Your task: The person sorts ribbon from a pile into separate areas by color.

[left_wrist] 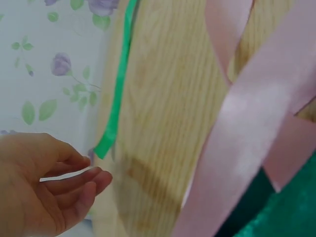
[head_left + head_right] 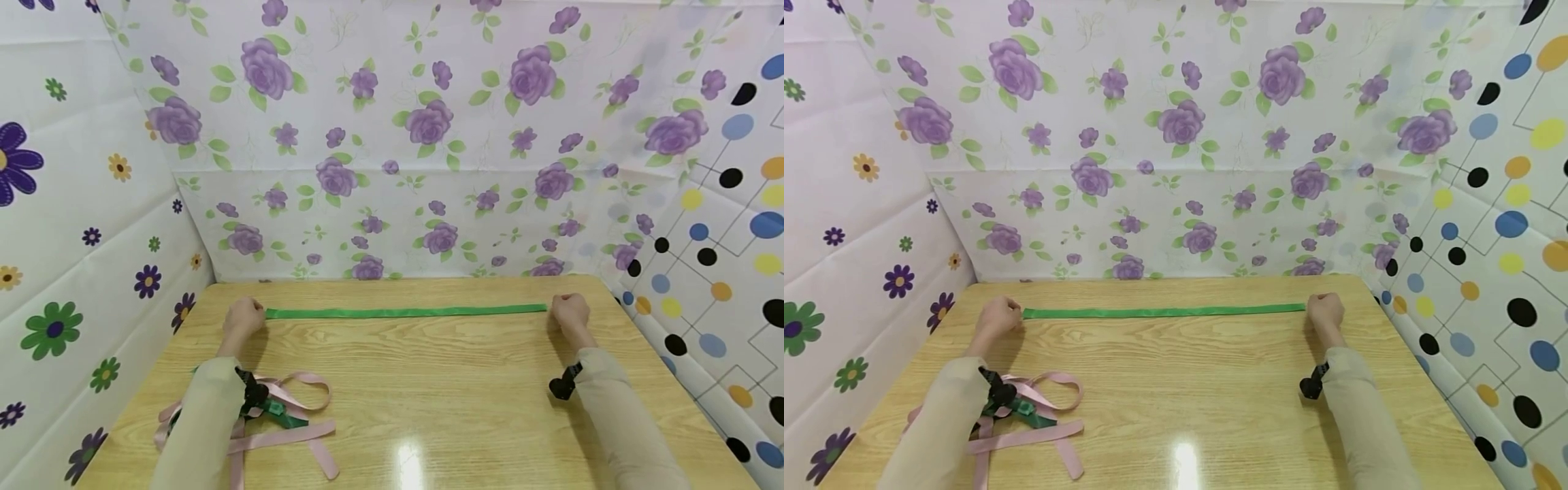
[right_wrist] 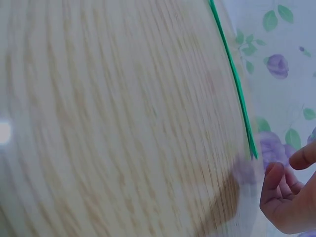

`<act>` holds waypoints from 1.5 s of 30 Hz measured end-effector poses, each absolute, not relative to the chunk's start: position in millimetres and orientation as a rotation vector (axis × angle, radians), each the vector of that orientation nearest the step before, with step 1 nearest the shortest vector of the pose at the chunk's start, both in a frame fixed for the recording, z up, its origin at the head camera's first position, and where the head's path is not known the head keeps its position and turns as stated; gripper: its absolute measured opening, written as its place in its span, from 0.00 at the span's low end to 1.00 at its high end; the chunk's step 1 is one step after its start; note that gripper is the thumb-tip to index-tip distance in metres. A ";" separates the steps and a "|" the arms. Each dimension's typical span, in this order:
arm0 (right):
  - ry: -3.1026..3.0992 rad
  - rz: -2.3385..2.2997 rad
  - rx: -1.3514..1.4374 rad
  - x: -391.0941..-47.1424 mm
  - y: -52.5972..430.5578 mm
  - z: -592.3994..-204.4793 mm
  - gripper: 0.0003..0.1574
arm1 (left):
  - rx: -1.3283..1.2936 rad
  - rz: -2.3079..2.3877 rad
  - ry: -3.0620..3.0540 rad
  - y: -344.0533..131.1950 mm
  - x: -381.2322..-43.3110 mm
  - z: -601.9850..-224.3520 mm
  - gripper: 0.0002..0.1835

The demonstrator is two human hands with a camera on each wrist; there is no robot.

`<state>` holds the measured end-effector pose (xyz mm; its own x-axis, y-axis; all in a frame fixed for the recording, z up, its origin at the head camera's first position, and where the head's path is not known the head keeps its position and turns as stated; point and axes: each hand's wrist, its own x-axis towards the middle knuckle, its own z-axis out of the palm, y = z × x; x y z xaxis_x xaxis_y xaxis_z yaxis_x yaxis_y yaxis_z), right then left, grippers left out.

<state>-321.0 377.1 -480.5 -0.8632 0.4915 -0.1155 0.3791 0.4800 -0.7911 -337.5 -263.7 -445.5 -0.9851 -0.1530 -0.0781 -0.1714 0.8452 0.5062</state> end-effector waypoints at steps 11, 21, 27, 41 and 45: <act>-2.460 1.599 -0.677 -325.5 349.8 -469.4 0.30 | -0.163 0.911 2.920 -265.4 -334.2 -440.2 0.18; -2.579 1.658 -0.452 -318.5 328.6 -459.2 0.29 | -0.028 0.981 2.920 -259.9 -328.2 -431.8 0.20; -2.632 1.653 -0.272 -314.4 312.1 -455.0 0.29 | 0.019 1.025 2.843 -249.8 -320.0 -424.7 0.20; -2.637 1.541 0.069 -298.9 278.3 -439.9 0.19 | 0.204 0.961 2.747 -233.4 -299.3 -405.6 0.21; -2.670 1.460 0.151 -291.8 268.6 -438.0 0.17 | 0.279 0.964 2.716 -234.7 -287.5 -404.6 0.20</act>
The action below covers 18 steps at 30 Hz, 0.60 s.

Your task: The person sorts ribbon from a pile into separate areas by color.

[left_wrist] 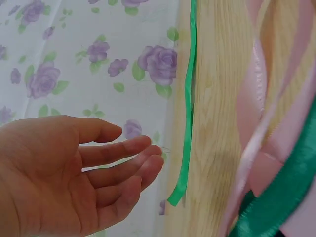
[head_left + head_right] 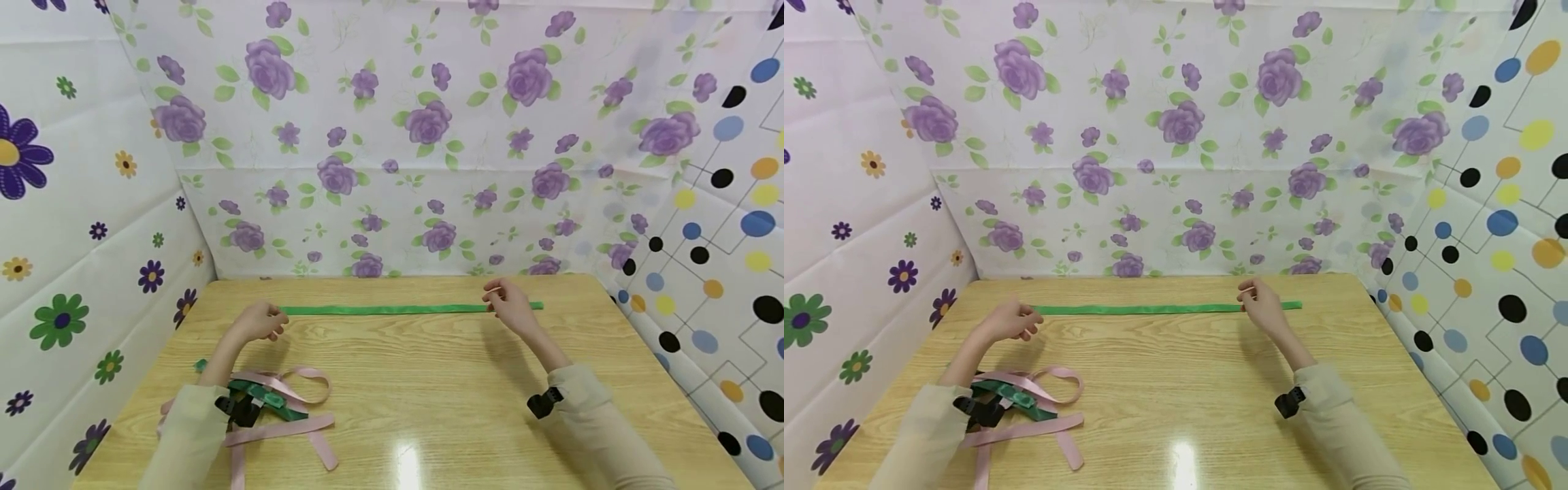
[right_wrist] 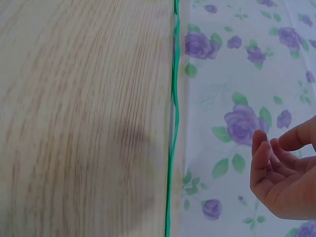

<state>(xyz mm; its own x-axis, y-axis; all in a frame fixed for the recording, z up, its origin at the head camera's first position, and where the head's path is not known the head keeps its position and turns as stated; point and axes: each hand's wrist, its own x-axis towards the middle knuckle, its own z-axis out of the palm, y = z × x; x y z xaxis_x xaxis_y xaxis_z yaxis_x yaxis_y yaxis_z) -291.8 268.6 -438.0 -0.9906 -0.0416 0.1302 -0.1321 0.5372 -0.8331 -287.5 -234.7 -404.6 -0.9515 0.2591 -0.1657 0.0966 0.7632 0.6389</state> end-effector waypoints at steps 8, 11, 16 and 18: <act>-2.717 1.342 0.317 -280.5 246.8 -431.7 0.12 | 0.385 0.898 2.651 -235.3 -272.2 -407.1 0.20; -2.739 1.328 0.393 -276.1 240.1 -430.9 0.13 | 0.439 0.854 2.615 -234.1 -267.8 -407.2 0.17; -2.824 1.308 0.501 -267.7 230.7 -428.3 0.13 | 0.565 0.758 2.554 -231.4 -258.7 -405.9 0.13; -2.846 1.301 0.542 -265.4 228.0 -427.8 0.13 | 0.605 0.746 2.535 -230.6 -255.5 -405.8 0.12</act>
